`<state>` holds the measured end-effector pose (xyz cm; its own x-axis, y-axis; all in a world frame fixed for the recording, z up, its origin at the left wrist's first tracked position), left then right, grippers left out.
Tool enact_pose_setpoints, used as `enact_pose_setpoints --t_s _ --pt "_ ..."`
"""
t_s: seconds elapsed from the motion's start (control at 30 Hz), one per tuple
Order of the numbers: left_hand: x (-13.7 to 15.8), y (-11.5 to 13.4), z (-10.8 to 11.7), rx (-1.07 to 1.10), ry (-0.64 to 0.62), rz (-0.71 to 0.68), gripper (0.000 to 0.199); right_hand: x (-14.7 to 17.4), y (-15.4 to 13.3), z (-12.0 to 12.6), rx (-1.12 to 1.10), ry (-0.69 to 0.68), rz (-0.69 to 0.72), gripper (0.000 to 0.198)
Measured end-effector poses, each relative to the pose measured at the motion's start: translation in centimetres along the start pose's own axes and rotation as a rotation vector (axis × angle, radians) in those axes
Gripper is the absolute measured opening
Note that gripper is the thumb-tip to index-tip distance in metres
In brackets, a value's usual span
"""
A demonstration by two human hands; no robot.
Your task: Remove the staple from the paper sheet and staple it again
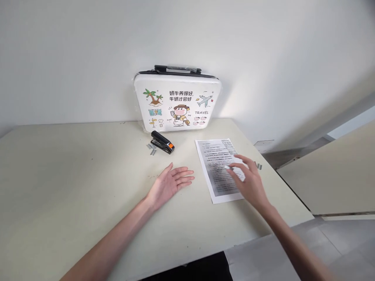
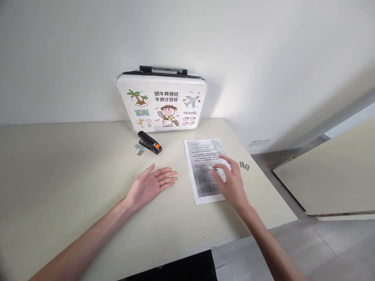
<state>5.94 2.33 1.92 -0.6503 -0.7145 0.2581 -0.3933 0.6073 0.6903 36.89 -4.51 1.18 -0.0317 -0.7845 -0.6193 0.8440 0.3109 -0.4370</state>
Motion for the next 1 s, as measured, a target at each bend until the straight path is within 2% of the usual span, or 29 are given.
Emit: enact_pose_setpoints --t_s 0.1,0.2,0.33,0.5,0.6,0.73,0.83,1.0 --pt "-0.2 0.2 0.1 0.001 0.011 0.005 0.050 1.3 5.8 2.6 0.101 0.075 -0.133 0.022" --pt "-0.3 0.2 0.1 0.010 0.016 0.006 0.047 2.9 10.2 4.2 0.198 0.095 -0.288 0.033" --pt "-0.3 0.2 0.0 0.014 0.038 0.009 0.041 5.0 13.8 5.0 0.291 0.102 -0.461 0.039" --pt "-0.3 0.1 0.2 0.024 0.066 0.021 0.039 6.0 16.4 5.1 0.390 0.147 -0.599 0.041" --pt "-0.3 0.0 0.3 0.027 0.077 0.020 0.039 5.6 16.8 4.9 0.363 0.125 -0.647 0.047" --pt "-0.3 0.0 0.3 0.030 0.081 0.023 0.038 5.0 15.8 4.7 0.280 0.127 -0.643 0.050" --pt "-0.3 0.1 0.2 0.033 0.087 0.026 0.038 5.5 14.1 4.9 0.243 0.163 -0.663 0.050" --pt "-0.4 0.1 0.1 0.032 0.096 0.030 0.038 7.0 9.8 5.1 0.095 0.243 -0.806 0.052"
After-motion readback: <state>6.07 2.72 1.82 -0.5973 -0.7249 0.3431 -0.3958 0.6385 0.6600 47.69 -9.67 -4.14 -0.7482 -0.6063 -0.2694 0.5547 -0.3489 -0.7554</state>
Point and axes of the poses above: each hand's wrist, its own x-axis away from the middle knuckle, its own z-axis out of the back of the hand, y = z × x, the point moved 1 cm from there along -x, towards the middle knuckle, and after that the axes turned 4 degrees about -x, right-handed, at the moved point
